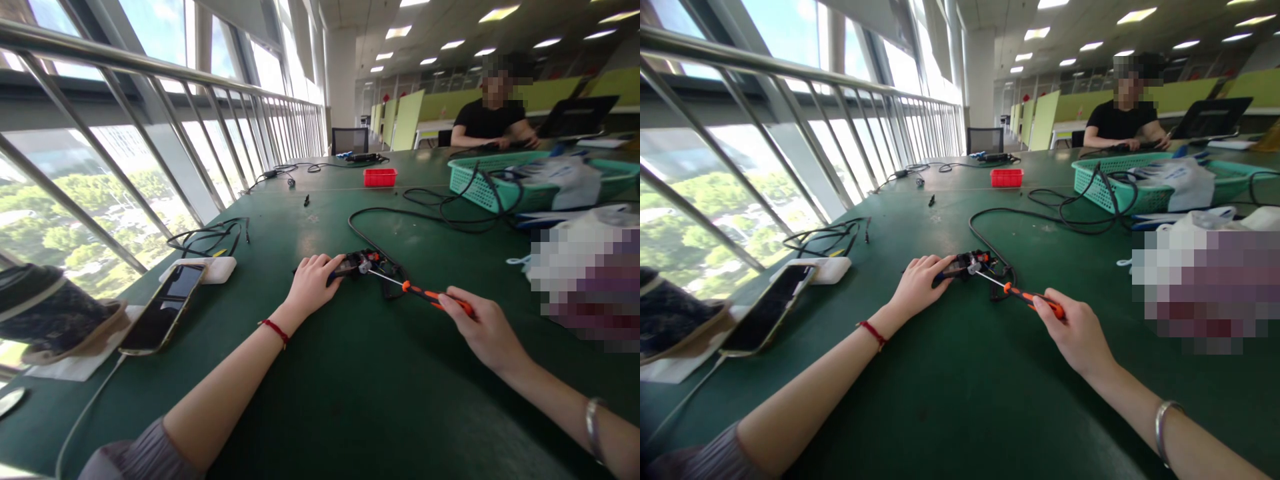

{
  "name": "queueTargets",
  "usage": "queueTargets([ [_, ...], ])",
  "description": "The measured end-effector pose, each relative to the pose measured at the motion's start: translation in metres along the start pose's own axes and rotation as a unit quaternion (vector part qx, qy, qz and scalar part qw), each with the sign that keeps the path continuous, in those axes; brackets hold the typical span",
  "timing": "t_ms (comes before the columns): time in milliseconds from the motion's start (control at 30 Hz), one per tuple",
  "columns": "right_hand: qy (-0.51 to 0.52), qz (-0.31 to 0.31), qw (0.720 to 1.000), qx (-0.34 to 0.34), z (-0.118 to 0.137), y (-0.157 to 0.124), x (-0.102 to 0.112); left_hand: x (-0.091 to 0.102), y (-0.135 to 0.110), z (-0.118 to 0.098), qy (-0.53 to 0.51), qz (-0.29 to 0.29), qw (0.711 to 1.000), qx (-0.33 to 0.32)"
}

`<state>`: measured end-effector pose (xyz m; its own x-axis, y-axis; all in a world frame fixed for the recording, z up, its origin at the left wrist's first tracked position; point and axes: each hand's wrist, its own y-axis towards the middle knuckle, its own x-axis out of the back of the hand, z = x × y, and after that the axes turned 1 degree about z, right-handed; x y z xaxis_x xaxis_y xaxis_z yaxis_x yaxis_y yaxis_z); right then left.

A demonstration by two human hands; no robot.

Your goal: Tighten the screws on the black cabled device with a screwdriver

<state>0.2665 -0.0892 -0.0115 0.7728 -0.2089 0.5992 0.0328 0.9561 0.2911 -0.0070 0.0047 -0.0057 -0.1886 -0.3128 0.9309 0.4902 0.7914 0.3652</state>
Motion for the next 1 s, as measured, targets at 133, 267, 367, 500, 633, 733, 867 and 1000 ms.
queueTargets([
  [133,-0.01,0.002,1.0,0.002,-0.001,0.001,0.0,0.002,0.001,-0.001,-0.003,0.004,1.0,0.003],
  [267,-0.015,0.008,1.0,0.001,-0.003,0.001,0.0,0.003,0.001,-0.002,-0.004,0.006,1.0,0.002],
  [367,-0.02,0.008,1.0,0.004,-0.005,0.001,0.0,0.002,0.0,-0.001,-0.002,0.005,1.0,0.003],
  [500,-0.004,-0.046,0.999,0.016,-0.007,-0.001,-0.002,0.001,-0.001,0.0,0.0,0.001,1.0,0.001],
  [633,0.019,-0.082,0.995,0.045,-0.007,-0.003,-0.002,0.001,0.0,0.0,0.003,0.001,1.0,-0.004],
  [733,0.016,-0.044,0.998,0.05,-0.008,-0.003,0.0,0.0,0.0,0.001,0.008,0.001,1.0,-0.009],
  [867,0.037,0.023,0.999,0.008,-0.015,0.0,0.001,0.001,0.002,0.001,0.015,0.004,1.0,-0.011],
  [1000,0.086,0.025,0.995,-0.033,-0.022,0.001,-0.002,0.002,0.002,0.001,0.017,0.01,1.0,-0.01],
])
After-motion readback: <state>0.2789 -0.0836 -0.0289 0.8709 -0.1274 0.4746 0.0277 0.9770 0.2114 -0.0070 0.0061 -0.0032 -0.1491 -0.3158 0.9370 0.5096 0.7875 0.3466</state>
